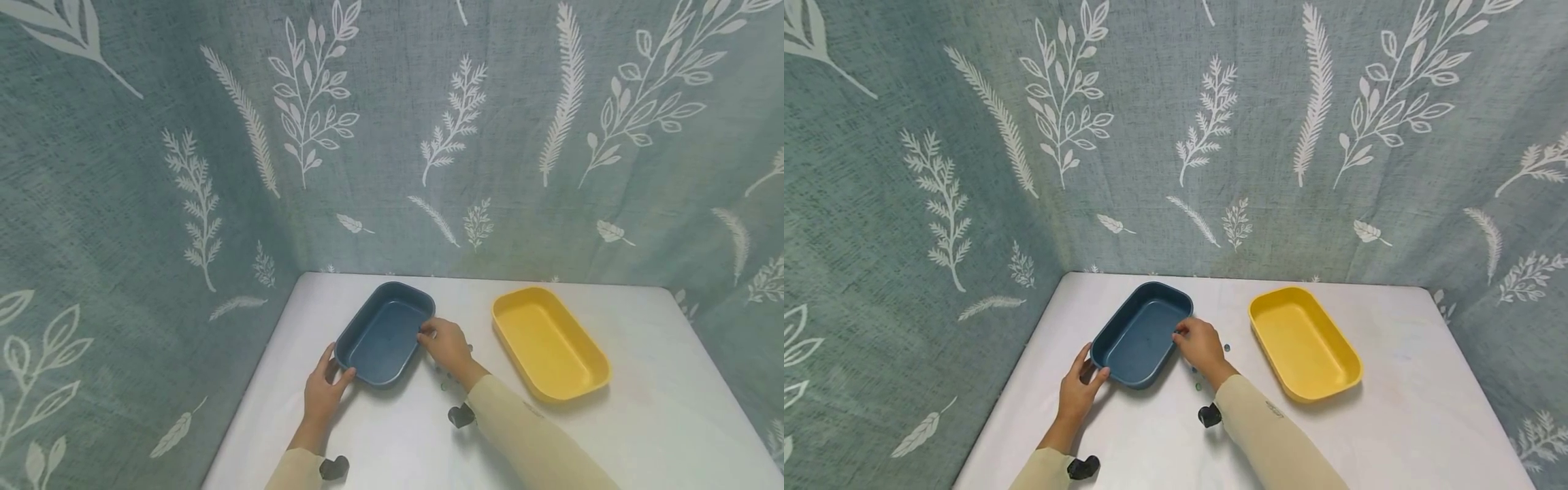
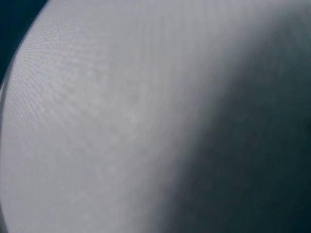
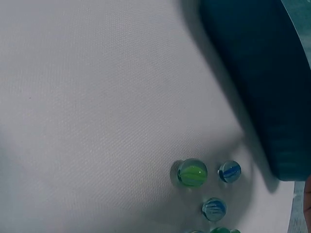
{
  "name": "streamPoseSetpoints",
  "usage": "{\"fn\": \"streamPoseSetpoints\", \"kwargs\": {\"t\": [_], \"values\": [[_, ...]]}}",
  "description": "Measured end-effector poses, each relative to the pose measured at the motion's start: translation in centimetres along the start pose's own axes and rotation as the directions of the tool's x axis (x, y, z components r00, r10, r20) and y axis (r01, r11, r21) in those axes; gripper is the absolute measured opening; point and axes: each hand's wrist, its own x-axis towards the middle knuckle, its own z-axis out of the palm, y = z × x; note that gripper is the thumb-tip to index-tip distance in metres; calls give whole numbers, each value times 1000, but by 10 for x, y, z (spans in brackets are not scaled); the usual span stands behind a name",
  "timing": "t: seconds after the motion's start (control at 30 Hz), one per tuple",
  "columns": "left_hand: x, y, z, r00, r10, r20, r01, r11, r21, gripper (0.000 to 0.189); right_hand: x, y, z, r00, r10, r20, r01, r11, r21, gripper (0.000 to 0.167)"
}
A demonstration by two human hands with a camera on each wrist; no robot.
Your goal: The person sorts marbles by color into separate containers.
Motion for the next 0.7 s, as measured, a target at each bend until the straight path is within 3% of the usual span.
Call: {"fn": "streamPoseSetpoints", "kwargs": {"t": [0.17, 0.47, 0.7], "values": [[0, -1, 0, 1000, 4, 2, -4, 1000, 1, 80, 2, -1, 2, 999, -31, -22, 31, 1000, -5, 19], [-1, -2, 0, 1000, 23, 1, -23, 1000, 2, 79, 6, -5, 4, 998, 52, 17, -52, 998, -29, 19], [0, -2, 0, 1000, 17, 3, -17, 1000, -12, 79, 6, -3, 7, 998, 55, 21, -54, 997, -48, 22]]}}
